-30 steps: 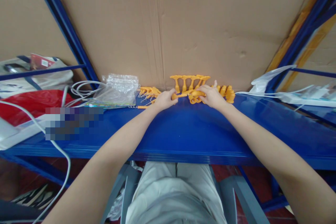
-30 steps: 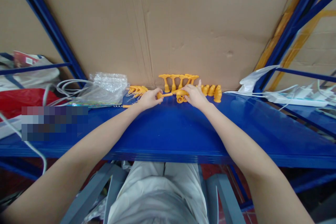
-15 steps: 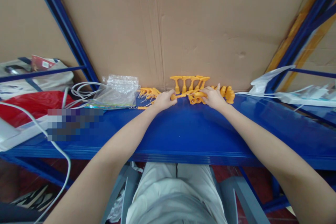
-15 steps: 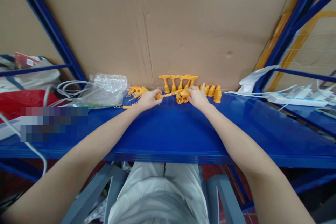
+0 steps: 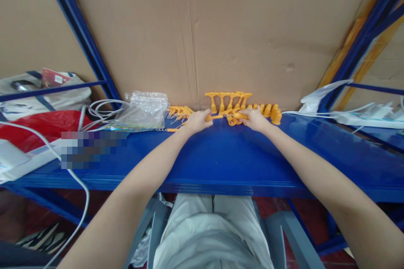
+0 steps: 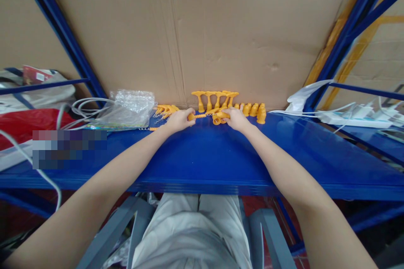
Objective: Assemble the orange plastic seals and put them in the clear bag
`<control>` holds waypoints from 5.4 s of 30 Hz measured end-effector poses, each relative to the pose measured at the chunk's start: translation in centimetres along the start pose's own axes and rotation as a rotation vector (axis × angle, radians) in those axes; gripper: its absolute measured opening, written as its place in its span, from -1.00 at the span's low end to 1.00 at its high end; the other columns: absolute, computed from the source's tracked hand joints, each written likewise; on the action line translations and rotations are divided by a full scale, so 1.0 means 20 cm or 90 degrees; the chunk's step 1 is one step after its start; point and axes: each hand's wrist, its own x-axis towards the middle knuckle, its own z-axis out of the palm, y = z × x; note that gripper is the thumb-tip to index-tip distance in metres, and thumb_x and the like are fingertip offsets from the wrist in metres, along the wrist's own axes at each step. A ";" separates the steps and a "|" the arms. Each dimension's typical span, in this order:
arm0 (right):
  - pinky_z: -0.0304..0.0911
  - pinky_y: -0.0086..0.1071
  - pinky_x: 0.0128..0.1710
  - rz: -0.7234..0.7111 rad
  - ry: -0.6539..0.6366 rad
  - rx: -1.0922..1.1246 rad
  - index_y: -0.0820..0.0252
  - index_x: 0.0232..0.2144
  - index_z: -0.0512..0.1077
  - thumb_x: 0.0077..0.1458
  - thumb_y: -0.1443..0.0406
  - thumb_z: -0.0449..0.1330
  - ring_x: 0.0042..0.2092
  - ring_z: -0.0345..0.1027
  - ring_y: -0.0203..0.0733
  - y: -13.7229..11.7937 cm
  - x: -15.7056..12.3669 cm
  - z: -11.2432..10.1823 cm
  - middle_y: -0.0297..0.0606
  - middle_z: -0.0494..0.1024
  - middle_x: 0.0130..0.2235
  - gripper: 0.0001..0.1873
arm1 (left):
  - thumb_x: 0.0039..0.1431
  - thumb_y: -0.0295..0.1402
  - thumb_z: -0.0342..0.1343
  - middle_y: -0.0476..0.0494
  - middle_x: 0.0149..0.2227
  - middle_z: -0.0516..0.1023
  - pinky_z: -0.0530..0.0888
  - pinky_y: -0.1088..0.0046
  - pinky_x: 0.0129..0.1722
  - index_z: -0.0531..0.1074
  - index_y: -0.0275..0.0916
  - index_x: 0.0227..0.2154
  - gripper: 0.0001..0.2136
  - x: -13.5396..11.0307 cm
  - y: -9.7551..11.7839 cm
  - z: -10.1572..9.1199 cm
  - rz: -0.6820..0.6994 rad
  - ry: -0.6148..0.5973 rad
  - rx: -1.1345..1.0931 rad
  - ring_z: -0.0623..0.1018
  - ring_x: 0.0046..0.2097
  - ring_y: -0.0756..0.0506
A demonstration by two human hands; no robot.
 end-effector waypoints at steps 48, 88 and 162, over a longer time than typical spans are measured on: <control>0.36 -0.11 0.02 -0.149 0.022 0.125 0.24 0.06 0.53 0.18 0.35 0.16 -0.05 0.44 0.01 -0.04 0.00 0.06 0.00 0.56 -0.07 -0.60 | 0.19 -0.37 0.08 -0.13 -0.31 0.64 0.48 0.40 -0.18 0.50 -0.26 -0.18 -0.82 0.05 -0.02 0.12 0.096 0.028 -0.124 0.61 -0.24 -0.15; 0.22 -0.49 -0.50 0.272 -0.152 0.563 0.24 -0.47 0.41 0.27 -0.03 0.15 -0.54 0.42 -0.35 -0.14 -0.02 -0.08 -0.17 0.61 -0.45 -0.52 | 0.19 -0.20 0.17 -0.18 -0.27 0.64 0.46 0.42 -0.25 0.51 -0.24 -0.22 -0.78 0.06 -0.06 0.13 0.118 0.130 -0.115 0.61 -0.24 -0.14; 0.46 -0.47 -0.36 0.210 -0.236 0.605 0.07 0.26 0.24 0.12 0.17 0.36 -0.28 0.59 -0.25 -0.04 -0.03 -0.11 -0.02 0.53 0.14 -0.29 | 0.18 -0.20 0.19 -0.16 -0.28 0.62 0.44 0.42 -0.24 0.49 -0.24 -0.26 -0.80 0.06 -0.05 0.12 0.133 0.183 -0.155 0.58 -0.26 -0.11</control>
